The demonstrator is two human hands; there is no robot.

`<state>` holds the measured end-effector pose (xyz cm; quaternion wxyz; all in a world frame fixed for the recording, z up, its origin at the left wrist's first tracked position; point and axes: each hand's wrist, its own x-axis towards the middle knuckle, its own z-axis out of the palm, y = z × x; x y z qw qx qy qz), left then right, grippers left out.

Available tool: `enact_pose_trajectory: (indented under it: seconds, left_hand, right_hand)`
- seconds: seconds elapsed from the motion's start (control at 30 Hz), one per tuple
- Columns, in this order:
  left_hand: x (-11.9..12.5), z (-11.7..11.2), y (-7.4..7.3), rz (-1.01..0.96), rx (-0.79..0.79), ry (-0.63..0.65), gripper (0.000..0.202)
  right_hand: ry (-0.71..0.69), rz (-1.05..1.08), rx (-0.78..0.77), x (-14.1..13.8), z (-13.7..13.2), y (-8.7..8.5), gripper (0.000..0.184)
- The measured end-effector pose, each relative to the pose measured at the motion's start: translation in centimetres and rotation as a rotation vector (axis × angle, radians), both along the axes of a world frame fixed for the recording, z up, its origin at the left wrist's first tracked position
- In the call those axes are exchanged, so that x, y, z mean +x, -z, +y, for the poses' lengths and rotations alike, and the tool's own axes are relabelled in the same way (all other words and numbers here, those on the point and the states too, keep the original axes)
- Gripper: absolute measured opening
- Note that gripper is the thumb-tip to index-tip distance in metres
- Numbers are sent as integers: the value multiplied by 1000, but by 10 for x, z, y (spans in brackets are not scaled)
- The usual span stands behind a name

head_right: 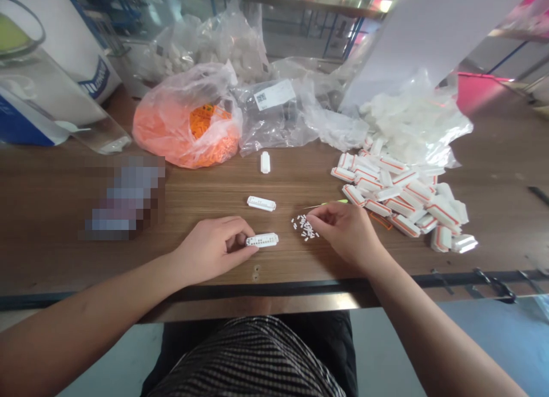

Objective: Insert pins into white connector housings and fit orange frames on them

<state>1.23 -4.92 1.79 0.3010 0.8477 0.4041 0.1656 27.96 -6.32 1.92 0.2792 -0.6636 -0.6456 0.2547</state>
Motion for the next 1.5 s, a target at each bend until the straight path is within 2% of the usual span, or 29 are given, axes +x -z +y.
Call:
enact_pose_trajectory:
  seconds: [0.07,0.2,0.3,0.47,0.73,0.83,0.93,1.0,1.07,1.17,1.27,1.37,1.5]
  left_hand:
    - [0,0,0,3,0,1,11]
    - [0,0,0,2,7,0,10]
    - [-1,0,0,0,2,2,11]
    - [0,0,0,-7,7,11,11]
    - [0,-2,-1,-9,-14,-13,12]
    - [0,-1,-2,4,-13,-12,10]
    - [-1,0,-2,10,4,7,9]
    - [-1,0,-2,11,18,18,9]
    - [-1,1,-2,10,28,22,10]
    - [-1,1,-1,8,33,20,11]
    - [-1,1,0,6,38,22,11]
    - [-1,2,0,9,41,20,12]
    - [-1,2,0,6,48,19,12]
  right_hand:
    - [-108,94,45,-15,-6,-6,14]
    - [-342,35,123,-44,-13,-14,15]
    - [-384,5,174,-52,-13,-11,15]
    - [-433,-104,252,-49,-11,-9,16]
    - [-541,-576,507,-59,-28,-13,21]
    - [-490,-521,496,-51,-30,-11,20]
    - [-284,-411,421,-25,-19,-12,19]
    - [-141,-420,306,-4,-9,-12,21]
    - [-80,-381,111,13,0,-11,19]
    - [-44,-228,-55,22,8,-6,18]
    - [-112,-172,-55,17,9,-1,19]
    - [-171,-249,-8,9,11,-1,19]
    - [-75,-391,-21,8,16,-4,20]
